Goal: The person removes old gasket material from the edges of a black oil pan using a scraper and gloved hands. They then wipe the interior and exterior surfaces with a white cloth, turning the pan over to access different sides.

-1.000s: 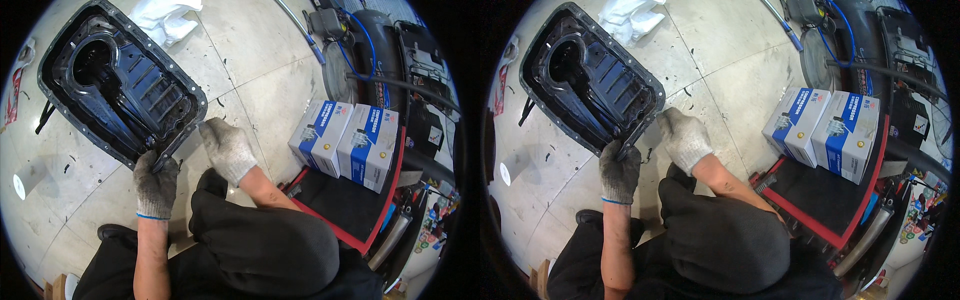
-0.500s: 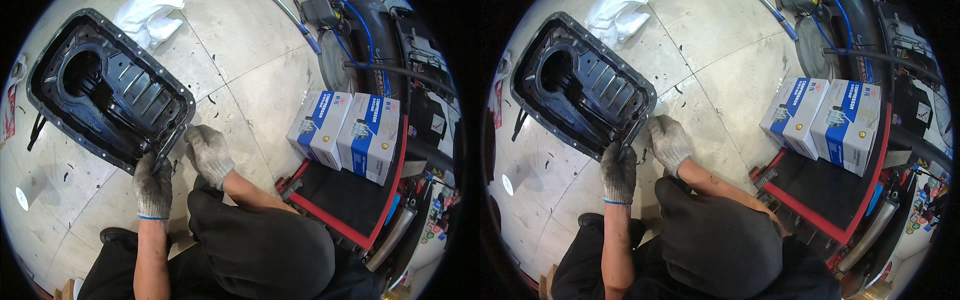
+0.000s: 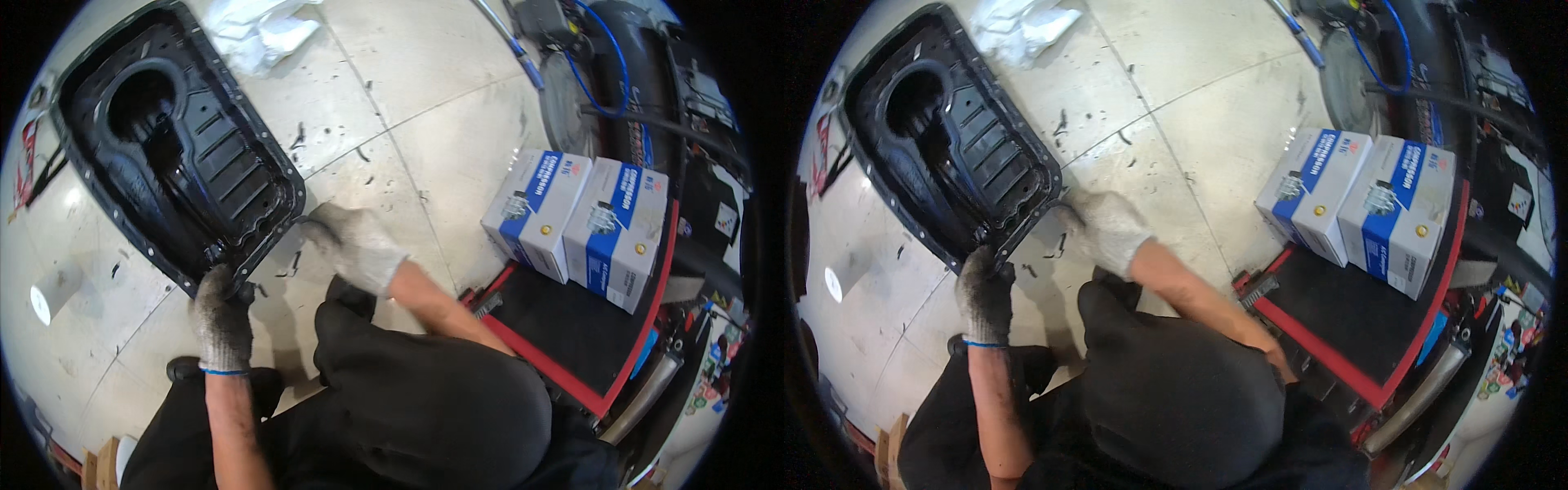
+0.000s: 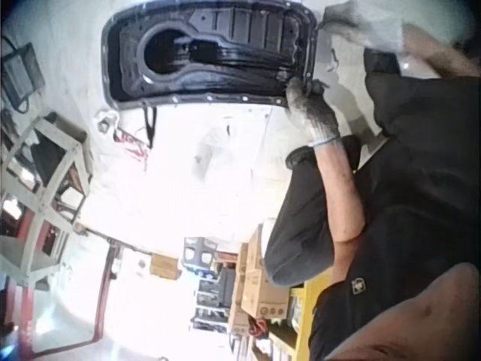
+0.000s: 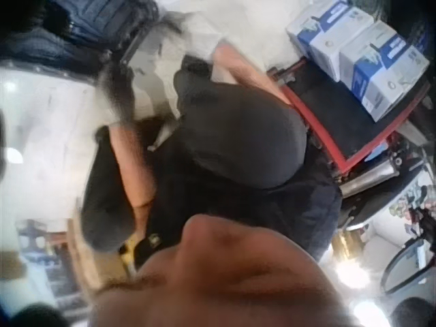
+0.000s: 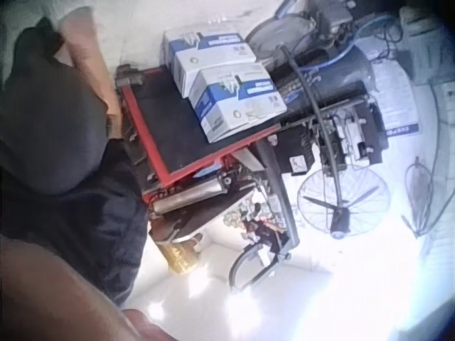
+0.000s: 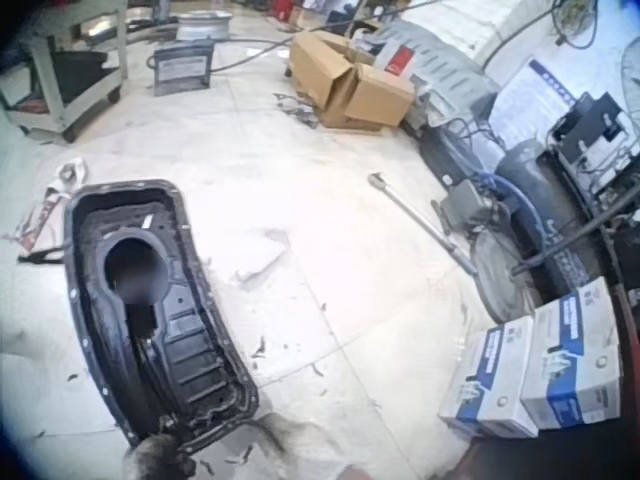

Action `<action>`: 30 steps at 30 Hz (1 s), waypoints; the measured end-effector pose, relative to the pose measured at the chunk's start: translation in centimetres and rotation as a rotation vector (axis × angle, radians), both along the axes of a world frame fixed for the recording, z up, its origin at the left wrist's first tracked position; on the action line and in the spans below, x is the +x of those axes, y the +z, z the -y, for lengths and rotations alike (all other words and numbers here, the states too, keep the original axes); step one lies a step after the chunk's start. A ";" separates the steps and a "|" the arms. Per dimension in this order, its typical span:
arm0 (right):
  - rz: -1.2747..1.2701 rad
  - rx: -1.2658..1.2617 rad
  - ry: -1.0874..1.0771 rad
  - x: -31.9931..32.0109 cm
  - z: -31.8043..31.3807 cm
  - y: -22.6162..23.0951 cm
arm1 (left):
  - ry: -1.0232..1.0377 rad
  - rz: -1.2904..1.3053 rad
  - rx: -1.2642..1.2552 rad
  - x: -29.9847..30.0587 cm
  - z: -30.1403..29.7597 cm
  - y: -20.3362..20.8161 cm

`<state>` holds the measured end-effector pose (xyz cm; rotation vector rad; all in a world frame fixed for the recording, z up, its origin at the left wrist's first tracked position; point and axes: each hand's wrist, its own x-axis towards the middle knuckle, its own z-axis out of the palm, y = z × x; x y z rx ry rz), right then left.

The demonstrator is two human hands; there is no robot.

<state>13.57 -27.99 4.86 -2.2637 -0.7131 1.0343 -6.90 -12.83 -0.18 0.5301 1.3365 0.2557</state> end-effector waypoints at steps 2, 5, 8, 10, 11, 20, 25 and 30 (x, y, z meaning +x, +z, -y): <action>0.128 0.032 0.301 2.1 -1.3 2.4 | -0.048 -0.007 0.056 -0.7 -2.9 3.0; 0.267 0.113 0.704 4.7 -5.1 6.1 | -0.216 -0.135 0.176 -2.0 -7.3 7.1; 0.429 0.332 1.013 4.8 -9.8 7.9 | -0.447 -0.214 0.227 -1.9 -11.6 12.1; 0.328 0.372 1.045 3.8 -12.9 9.1 | -0.627 -0.242 0.250 -2.3 -14.3 14.2; 0.275 0.388 1.058 3.0 -14.3 9.3 | -0.872 -0.157 0.468 -3.7 -15.9 14.4; -0.010 0.472 0.958 -1.0 -20.1 11.8 | -0.569 -0.247 0.382 -4.0 -25.1 19.9; 0.171 0.587 0.945 -1.1 -23.3 12.6 | -0.520 -0.348 0.793 -2.2 -27.9 17.7; 0.278 0.731 0.950 -0.7 -25.8 12.9 | -0.548 -0.290 0.801 -1.6 -29.0 18.3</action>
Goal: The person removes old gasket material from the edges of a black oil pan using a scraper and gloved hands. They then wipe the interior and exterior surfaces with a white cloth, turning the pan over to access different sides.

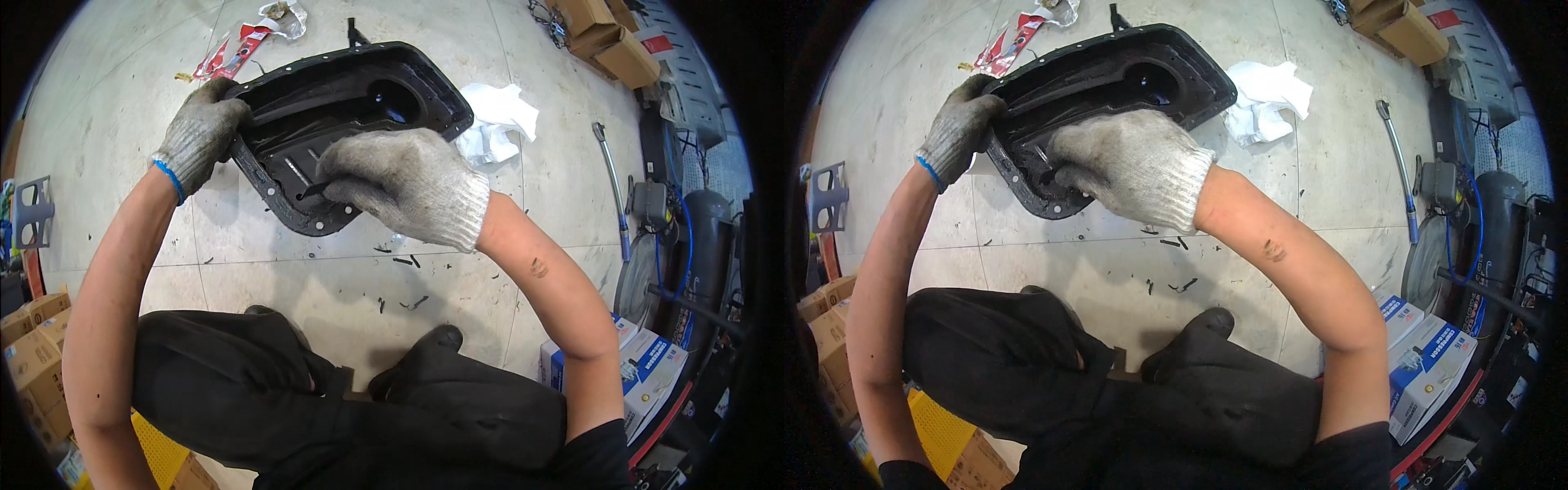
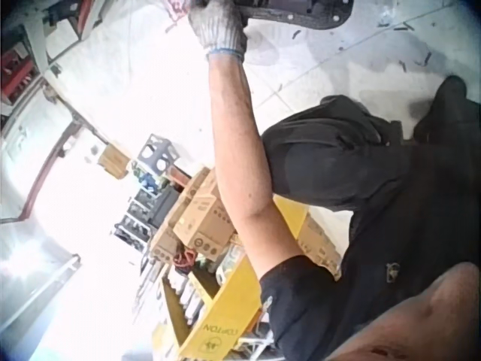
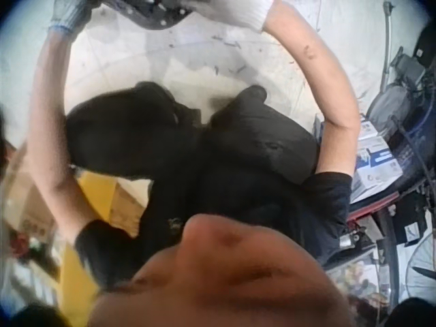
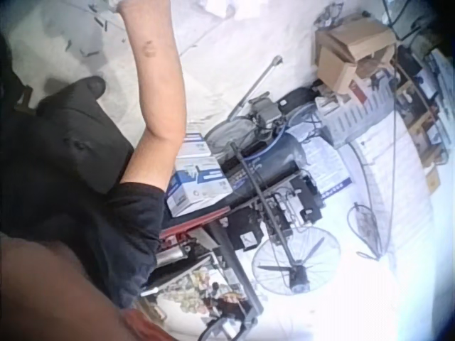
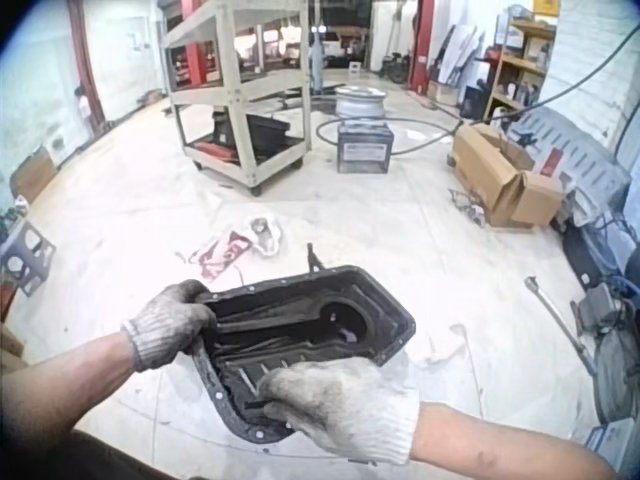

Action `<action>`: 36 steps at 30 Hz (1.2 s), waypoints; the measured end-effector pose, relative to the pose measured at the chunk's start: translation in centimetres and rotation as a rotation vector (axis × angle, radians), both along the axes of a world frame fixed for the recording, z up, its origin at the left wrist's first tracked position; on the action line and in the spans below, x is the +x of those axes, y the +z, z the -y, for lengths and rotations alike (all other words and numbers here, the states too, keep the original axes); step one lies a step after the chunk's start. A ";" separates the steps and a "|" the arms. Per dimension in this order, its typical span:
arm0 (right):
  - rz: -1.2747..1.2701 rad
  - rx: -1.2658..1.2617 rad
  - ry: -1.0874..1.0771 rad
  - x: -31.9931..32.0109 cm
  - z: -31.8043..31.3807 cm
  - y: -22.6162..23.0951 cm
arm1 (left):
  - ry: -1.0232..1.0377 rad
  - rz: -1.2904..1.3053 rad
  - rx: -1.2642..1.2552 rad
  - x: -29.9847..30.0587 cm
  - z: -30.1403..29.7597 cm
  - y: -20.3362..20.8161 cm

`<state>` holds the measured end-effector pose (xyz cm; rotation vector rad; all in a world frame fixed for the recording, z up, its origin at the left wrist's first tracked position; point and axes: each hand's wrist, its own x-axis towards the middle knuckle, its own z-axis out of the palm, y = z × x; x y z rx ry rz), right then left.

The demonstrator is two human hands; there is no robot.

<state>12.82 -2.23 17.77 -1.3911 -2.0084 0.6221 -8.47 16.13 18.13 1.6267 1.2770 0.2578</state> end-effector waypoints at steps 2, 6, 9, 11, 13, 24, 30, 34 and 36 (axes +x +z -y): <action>0.023 -0.047 -0.004 -0.4 0.0 0.3 | -0.046 -0.015 0.059 0.3 -0.2 -0.1; 0.049 0.028 -0.019 -1.3 -0.5 -0.2 | -0.126 -0.099 0.232 1.2 -1.0 -0.2; 0.074 0.034 0.007 -1.6 -1.0 -0.3 | -0.209 -0.109 0.318 1.4 -1.8 -0.9; 0.091 0.035 0.028 -1.7 -1.4 -0.2 | -0.202 -0.134 0.306 1.8 -1.4 -0.3; 0.109 0.060 0.044 -1.8 -1.5 -0.2 | -0.190 -0.085 0.380 1.6 -1.6 -1.1; 0.151 -0.162 0.102 -2.5 -2.6 0.7 | -0.108 -0.080 0.285 1.3 -0.2 -0.4; 0.059 -0.345 0.145 -2.4 -2.2 1.1 | -0.054 -0.112 0.237 1.3 0.1 -0.3; 0.007 -0.317 0.134 -2.0 -0.8 0.0 | -0.003 -0.043 0.120 0.8 -0.1 -0.5; -0.035 -0.268 0.114 -1.7 0.1 -0.8 | -0.004 -0.017 0.092 0.8 -0.1 -0.6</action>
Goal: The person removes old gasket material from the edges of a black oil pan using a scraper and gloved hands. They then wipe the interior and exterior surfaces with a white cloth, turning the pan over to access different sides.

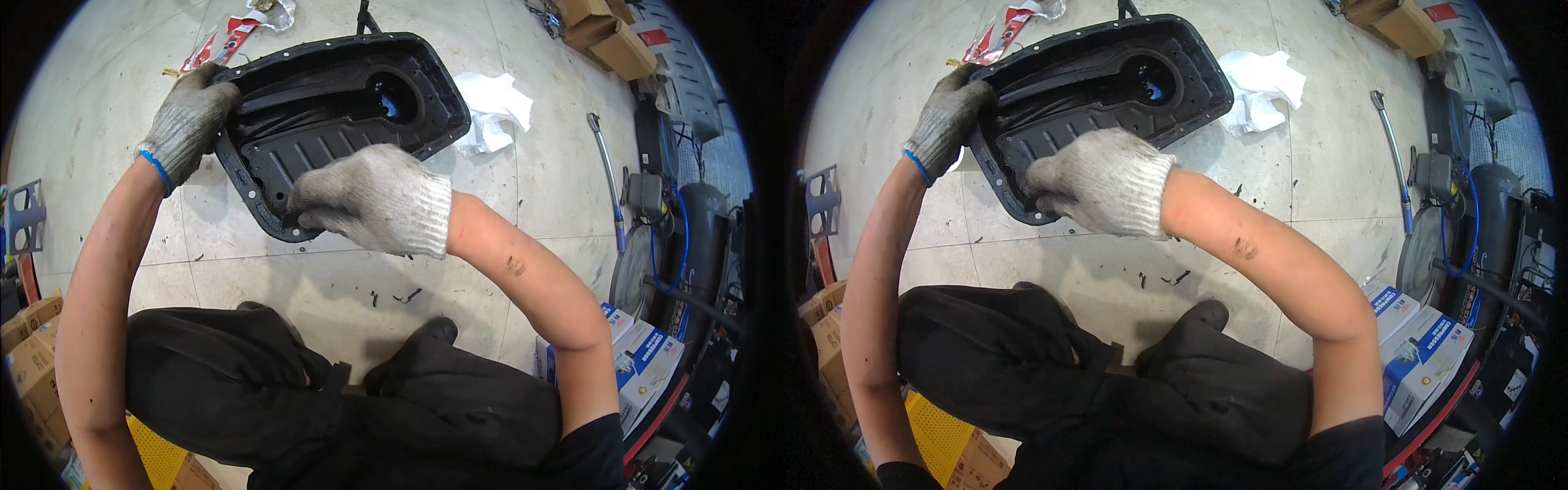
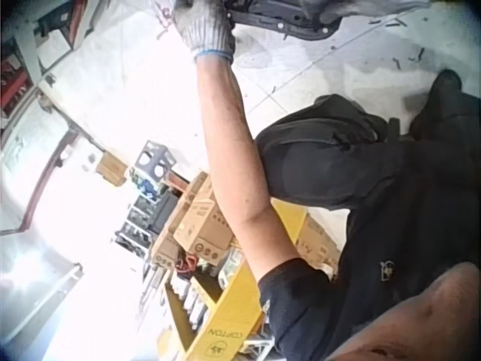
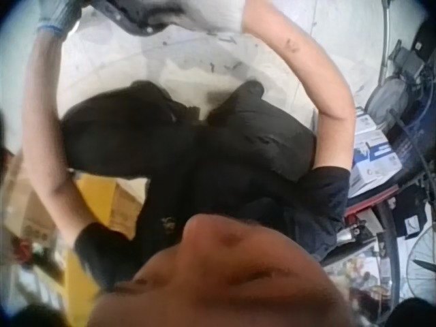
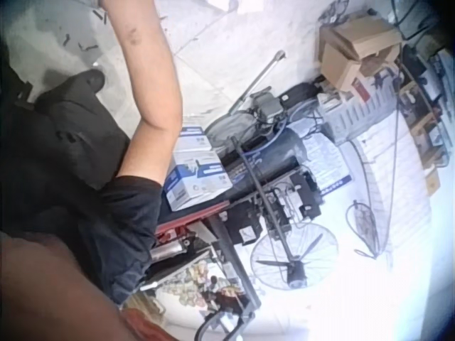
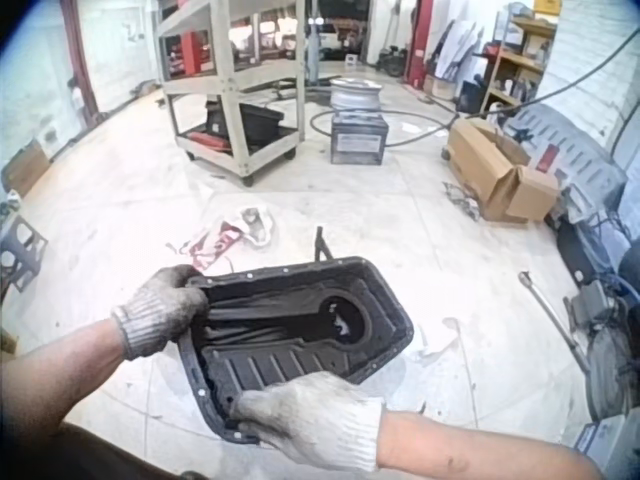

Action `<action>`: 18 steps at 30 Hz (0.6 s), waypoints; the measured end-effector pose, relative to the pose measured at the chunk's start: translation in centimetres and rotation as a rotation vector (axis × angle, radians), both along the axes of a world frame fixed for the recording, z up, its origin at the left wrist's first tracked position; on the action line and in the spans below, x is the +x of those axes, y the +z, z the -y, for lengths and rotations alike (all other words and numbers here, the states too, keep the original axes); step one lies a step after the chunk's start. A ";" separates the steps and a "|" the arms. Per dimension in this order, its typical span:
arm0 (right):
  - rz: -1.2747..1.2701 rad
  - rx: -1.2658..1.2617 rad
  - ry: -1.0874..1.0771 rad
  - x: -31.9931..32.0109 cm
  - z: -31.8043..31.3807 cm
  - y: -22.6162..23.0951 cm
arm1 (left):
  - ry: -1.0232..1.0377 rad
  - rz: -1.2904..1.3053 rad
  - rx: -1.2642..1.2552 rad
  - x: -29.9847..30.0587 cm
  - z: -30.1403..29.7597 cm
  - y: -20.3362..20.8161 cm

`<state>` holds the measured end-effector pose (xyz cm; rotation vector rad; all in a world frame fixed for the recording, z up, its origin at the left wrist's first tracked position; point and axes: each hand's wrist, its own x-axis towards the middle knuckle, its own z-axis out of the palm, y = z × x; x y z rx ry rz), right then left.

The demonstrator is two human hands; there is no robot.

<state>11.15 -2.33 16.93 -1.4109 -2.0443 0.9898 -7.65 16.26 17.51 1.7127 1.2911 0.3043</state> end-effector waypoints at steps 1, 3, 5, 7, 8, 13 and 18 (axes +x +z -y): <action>-0.015 0.055 -0.018 0.0 0.4 -0.4 | 0.003 0.002 0.003 0.1 -0.1 0.0; -0.004 0.090 -0.078 -0.1 1.2 -0.6 | 0.008 0.006 0.007 0.2 -0.4 -0.3; 0.042 0.045 -0.163 -0.8 2.4 -0.4 | 0.014 -0.004 0.005 0.4 -0.1 0.1; -0.010 0.009 -0.282 -1.4 4.1 -1.0 | 0.015 -0.002 -0.009 0.5 0.0 0.3; -0.034 -0.046 -0.354 -1.8 4.9 -0.9 | 0.012 0.005 -0.023 0.4 -0.2 0.4; -0.102 -0.196 -0.431 -1.7 5.4 0.4 | 0.096 0.098 -0.043 0.9 -0.2 -0.4; -0.154 -0.288 -0.505 -2.2 6.5 2.8 | 0.226 0.166 -0.058 2.1 2.3 0.7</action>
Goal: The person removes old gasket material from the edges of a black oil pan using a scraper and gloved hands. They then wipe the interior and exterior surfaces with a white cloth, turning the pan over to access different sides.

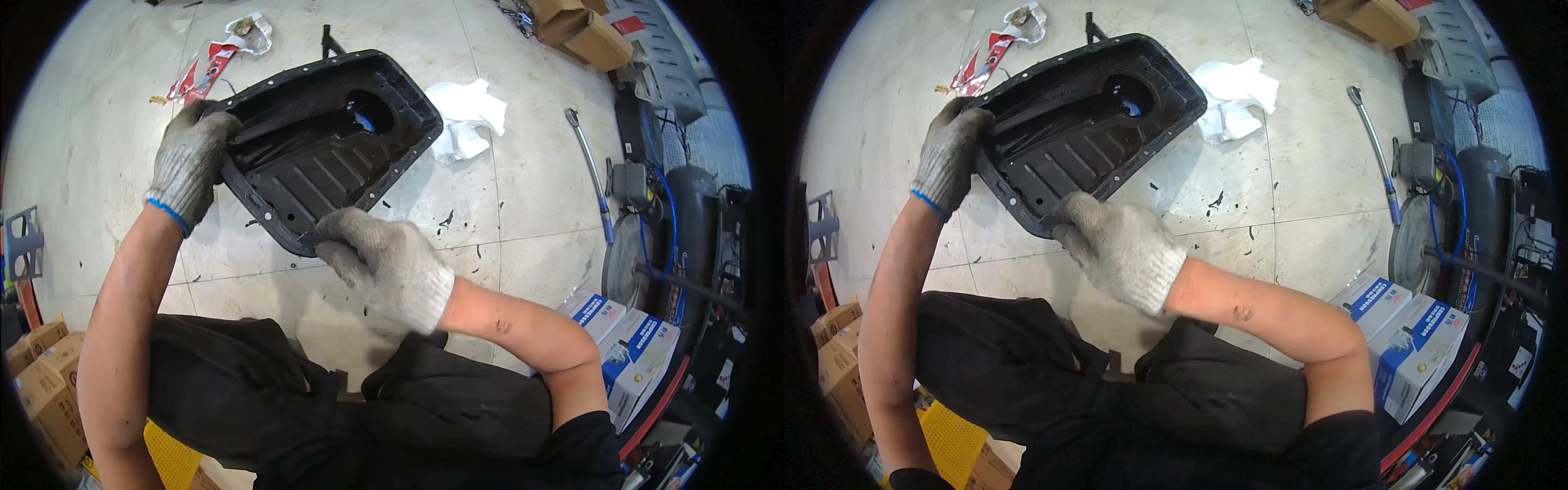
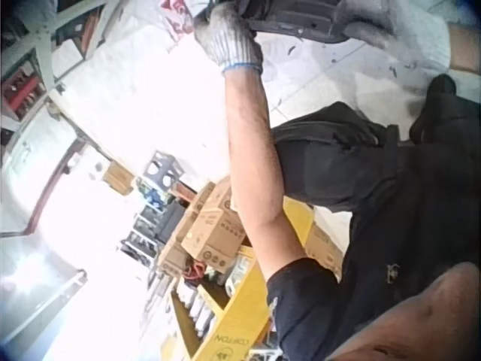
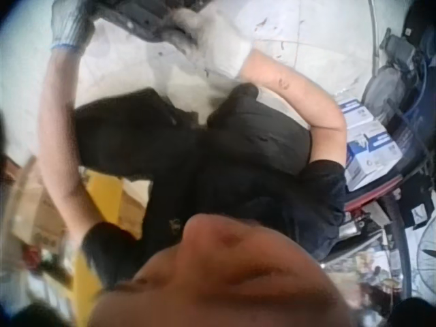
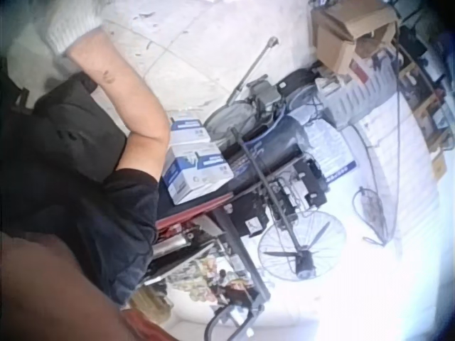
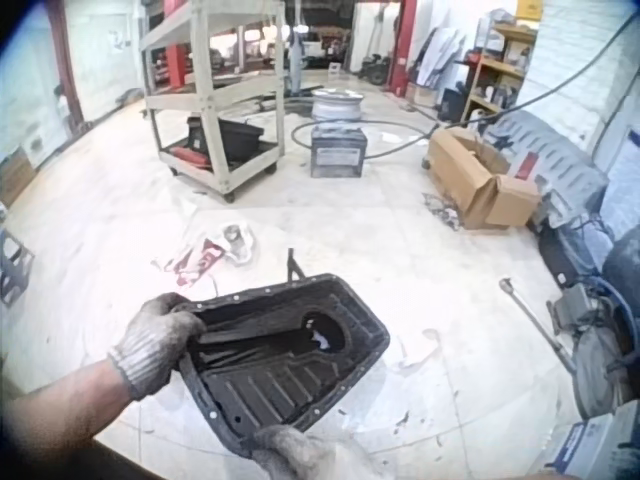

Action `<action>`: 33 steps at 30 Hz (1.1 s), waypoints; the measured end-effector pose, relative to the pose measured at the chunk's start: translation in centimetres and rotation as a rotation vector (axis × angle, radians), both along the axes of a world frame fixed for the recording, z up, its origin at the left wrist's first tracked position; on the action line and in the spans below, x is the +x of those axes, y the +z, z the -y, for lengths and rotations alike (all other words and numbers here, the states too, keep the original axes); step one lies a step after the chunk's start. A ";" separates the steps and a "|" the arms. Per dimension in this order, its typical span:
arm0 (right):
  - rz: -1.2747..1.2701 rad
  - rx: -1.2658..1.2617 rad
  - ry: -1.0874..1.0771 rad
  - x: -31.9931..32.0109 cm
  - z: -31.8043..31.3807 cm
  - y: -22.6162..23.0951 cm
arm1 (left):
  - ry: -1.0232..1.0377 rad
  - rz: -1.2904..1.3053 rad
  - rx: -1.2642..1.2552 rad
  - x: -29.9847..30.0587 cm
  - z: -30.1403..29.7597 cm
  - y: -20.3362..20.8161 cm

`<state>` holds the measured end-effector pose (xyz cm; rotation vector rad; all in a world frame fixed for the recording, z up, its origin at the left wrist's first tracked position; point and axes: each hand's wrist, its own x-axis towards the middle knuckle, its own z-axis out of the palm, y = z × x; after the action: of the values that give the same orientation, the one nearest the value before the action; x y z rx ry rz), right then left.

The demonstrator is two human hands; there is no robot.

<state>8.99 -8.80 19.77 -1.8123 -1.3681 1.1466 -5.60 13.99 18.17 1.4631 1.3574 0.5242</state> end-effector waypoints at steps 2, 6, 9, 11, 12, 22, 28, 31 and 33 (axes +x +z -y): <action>-0.040 -0.061 -0.039 -0.4 1.0 0.4 | -0.003 0.054 -0.071 0.2 0.8 0.4; -0.079 -0.032 -0.120 -0.9 2.3 0.1 | 0.051 0.092 -0.136 -0.1 2.9 1.0; -0.093 0.040 -0.097 -0.5 3.4 -0.9 | 0.062 0.087 -0.167 -0.6 4.1 1.4; -0.073 0.071 -0.062 -0.5 3.6 -1.4 | 0.101 0.136 -0.177 -0.7 4.3 0.7; -0.116 0.020 -0.091 -0.9 3.7 -1.3 | 0.125 0.162 -0.177 -0.5 4.6 0.6; -0.051 0.172 -0.198 -3.6 4.3 -1.1 | 0.164 0.121 -0.194 -0.7 5.9 0.2; 0.396 0.228 -0.041 -1.9 3.8 -0.2 | 0.082 0.170 -0.155 -1.5 6.5 0.5; 0.472 0.273 -0.040 -1.4 3.4 -0.3 | 0.115 0.133 -0.191 -1.2 6.9 1.1; 0.494 0.286 -0.034 -1.1 3.4 -0.4 | 0.110 0.108 -0.189 -1.4 7.0 0.8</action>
<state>7.86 -12.16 19.41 -1.9632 -1.6633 0.4603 -7.04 6.96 18.96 1.1963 1.3677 0.5230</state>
